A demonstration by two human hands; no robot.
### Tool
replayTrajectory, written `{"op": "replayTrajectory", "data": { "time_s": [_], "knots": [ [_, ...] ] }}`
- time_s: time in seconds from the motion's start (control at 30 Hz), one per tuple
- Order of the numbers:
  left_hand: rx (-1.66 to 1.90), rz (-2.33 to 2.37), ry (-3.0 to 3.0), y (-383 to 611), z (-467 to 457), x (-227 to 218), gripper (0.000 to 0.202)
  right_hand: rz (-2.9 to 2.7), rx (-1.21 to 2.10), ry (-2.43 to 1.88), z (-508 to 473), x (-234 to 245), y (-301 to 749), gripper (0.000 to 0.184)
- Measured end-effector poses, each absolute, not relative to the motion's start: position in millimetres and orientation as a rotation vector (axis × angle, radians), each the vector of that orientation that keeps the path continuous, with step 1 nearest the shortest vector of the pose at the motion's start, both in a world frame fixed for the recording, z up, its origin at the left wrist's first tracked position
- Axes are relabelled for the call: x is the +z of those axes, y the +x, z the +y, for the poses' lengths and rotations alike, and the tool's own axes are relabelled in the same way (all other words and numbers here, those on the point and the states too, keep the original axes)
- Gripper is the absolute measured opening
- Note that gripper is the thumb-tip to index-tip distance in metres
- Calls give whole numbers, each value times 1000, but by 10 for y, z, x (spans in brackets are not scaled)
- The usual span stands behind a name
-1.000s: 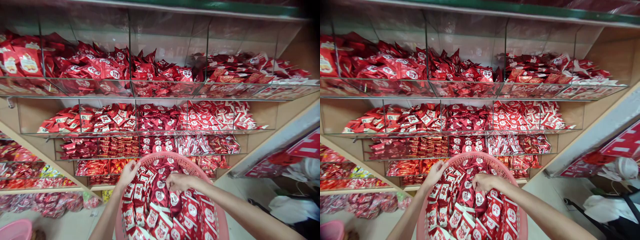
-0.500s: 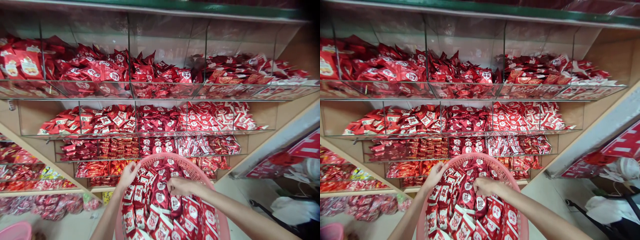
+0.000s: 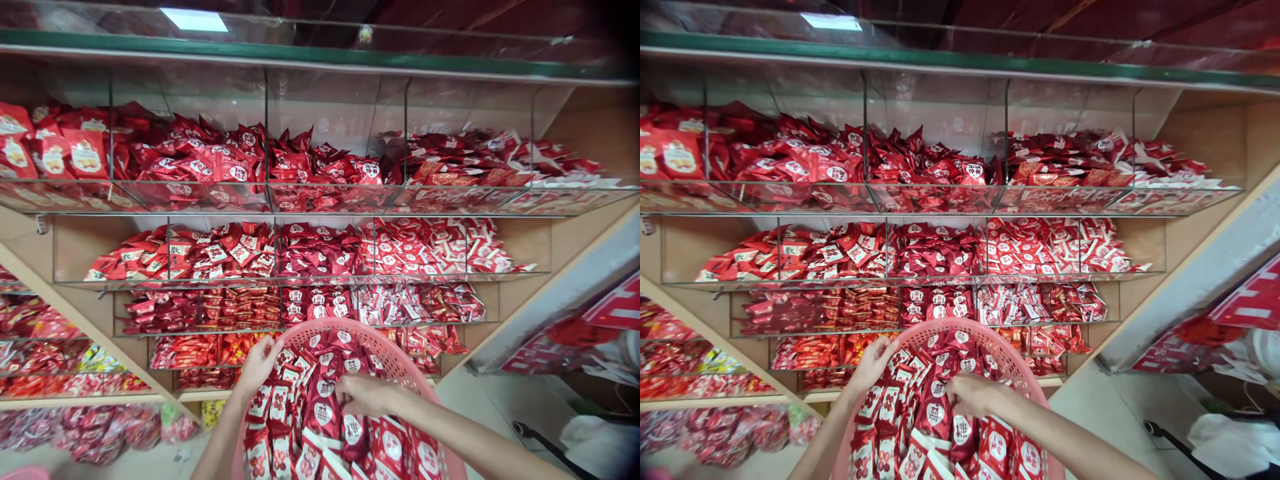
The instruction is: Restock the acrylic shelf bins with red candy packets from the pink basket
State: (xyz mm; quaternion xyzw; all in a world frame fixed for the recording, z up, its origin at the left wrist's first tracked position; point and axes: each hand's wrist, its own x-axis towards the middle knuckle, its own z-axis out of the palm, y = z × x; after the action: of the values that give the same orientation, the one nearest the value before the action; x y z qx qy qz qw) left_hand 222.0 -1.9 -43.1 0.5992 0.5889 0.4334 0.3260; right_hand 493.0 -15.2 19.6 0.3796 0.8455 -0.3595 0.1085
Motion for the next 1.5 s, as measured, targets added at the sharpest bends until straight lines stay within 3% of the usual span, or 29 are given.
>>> {"op": "replayTrajectory", "data": {
  "time_s": [0.2, 0.4, 0.5, 0.67, 0.87, 1.0, 1.17, 1.27, 1.5],
  "knots": [
    [1108, 1557, 1590, 2214, -15, -425, 35, 2694, -772, 1231, 45, 1043, 4940, 12],
    [1088, 1558, 1601, 2202, -7, -425, 38, 3284, -477, 1283, 714, 1772, 4715, 14],
    [1102, 1555, 1601, 2188, 7, -471, 39, 3264, -349, 1447, 1148, 1771, 4589, 14],
    [1119, 1556, 1606, 2174, 19, -516, 37, 3040, -466, 1382, 1623, 1563, 4478, 12],
    [1112, 1563, 1593, 2193, -16, -468, 36, 2993, -478, 1367, 1747, 1470, 4492, 33],
    [1102, 1569, 1609, 2201, -19, -443, 36, 2991, -499, 1359, 1785, 1448, 4485, 37],
    [1085, 1580, 1634, 2200, -19, -415, 36, 3023, -543, 1315, 1783, 1488, 4506, 20],
    [1086, 1577, 1624, 2200, -17, -423, 36, 3062, -614, 1270, 1743, 1563, 4578, 13],
    [1114, 1563, 1593, 2197, -12, -463, 36, 3191, -1018, 1296, 1632, 1690, 4728, 29]
  ]
}}
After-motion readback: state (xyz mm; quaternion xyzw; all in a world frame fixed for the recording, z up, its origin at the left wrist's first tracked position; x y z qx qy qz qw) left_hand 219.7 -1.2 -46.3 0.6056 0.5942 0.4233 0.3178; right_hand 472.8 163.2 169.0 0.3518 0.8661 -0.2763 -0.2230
